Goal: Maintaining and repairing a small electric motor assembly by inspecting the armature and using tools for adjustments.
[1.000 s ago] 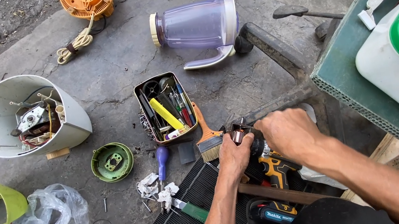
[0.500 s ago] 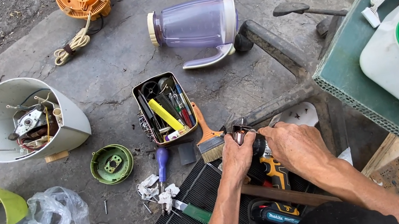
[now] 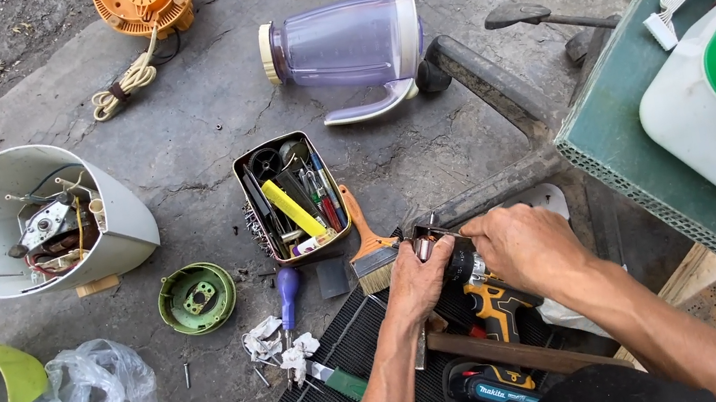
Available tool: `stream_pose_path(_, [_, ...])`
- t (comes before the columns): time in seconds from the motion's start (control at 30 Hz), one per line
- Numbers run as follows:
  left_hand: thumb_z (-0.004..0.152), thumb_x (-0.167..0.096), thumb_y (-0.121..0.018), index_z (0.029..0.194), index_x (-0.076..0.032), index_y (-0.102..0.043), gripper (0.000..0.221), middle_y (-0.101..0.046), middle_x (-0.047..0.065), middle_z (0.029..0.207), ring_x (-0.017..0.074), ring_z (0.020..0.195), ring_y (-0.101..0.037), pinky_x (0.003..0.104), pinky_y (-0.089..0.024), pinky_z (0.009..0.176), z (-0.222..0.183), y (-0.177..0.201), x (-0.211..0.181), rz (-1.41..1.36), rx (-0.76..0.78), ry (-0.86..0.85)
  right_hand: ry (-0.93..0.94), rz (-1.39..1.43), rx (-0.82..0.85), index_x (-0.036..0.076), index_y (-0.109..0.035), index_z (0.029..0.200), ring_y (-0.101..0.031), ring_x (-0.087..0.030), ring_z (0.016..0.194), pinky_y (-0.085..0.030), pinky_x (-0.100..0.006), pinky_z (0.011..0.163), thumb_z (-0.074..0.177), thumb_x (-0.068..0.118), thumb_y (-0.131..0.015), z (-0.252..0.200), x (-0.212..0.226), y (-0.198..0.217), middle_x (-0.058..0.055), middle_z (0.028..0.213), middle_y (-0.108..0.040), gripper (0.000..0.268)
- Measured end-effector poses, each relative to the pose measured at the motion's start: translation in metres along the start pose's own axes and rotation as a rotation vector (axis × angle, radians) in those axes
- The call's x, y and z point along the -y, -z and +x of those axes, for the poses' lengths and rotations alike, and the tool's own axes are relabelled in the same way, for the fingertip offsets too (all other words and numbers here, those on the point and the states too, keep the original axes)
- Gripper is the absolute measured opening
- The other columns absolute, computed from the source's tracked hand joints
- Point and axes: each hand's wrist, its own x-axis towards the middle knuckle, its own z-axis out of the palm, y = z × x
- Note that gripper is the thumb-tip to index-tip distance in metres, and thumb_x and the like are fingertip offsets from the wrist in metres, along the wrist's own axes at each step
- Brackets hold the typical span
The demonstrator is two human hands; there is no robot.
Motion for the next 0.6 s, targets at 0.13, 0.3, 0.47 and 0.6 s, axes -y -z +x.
stream_pose_path(0.13, [0.095, -0.061, -0.069, 0.129, 0.003, -0.064, 0.072, -0.075, 0.019, 0.117, 0.0251, 0.101, -0.078, 0.034, -0.067, 0.080, 0.007, -0.001, 0.002, 0.112, 0.013, 0.016, 0.052, -0.081, 0.005, 0.018, -0.085, 0.122, -0.085, -0.037, 0.081, -0.069, -0.049, 0.080, 0.097, 0.019, -0.064, 0.007, 0.000, 0.003, -0.012, 0.103, -0.087, 0.033])
stream_pose_path(0.3, [0.098, -0.052, -0.072, 0.128, 0.000, -0.064, 0.061, -0.076, 0.016, 0.113, 0.0213, 0.095, -0.077, 0.032, -0.065, 0.078, -0.001, -0.005, -0.006, 0.062, -0.023, 0.032, 0.043, -0.029, -0.022, 0.018, -0.083, 0.126, -0.079, -0.026, 0.050, -0.069, -0.036, 0.048, 0.099, 0.010, -0.067, 0.004, -0.009, -0.019, -0.014, 0.083, -0.087, 0.033])
stream_pose_path(0.47, [0.099, -0.051, -0.070, 0.116, 0.000, -0.062, 0.054, -0.074, 0.015, 0.100, 0.0222, 0.083, -0.074, 0.035, -0.063, 0.072, 0.006, -0.012, 0.008, 0.098, -0.089, -0.062, 0.044, 0.033, -0.207, 0.020, -0.082, 0.127, -0.082, -0.038, 0.068, -0.068, -0.051, 0.063, 0.094, 0.014, -0.068, -0.021, -0.011, -0.048, -0.015, 0.096, -0.085, 0.036])
stream_pose_path(0.6, [0.100, -0.053, -0.068, 0.119, 0.000, -0.063, 0.057, -0.074, 0.015, 0.101, 0.0219, 0.085, -0.073, 0.036, -0.063, 0.074, 0.001, -0.012, 0.006, 0.100, -0.084, -0.076, 0.000, 0.067, -0.175, 0.016, -0.083, 0.124, -0.084, -0.041, 0.070, -0.068, -0.052, 0.063, 0.097, 0.015, -0.065, -0.019, -0.004, -0.037, -0.018, 0.099, -0.086, 0.033])
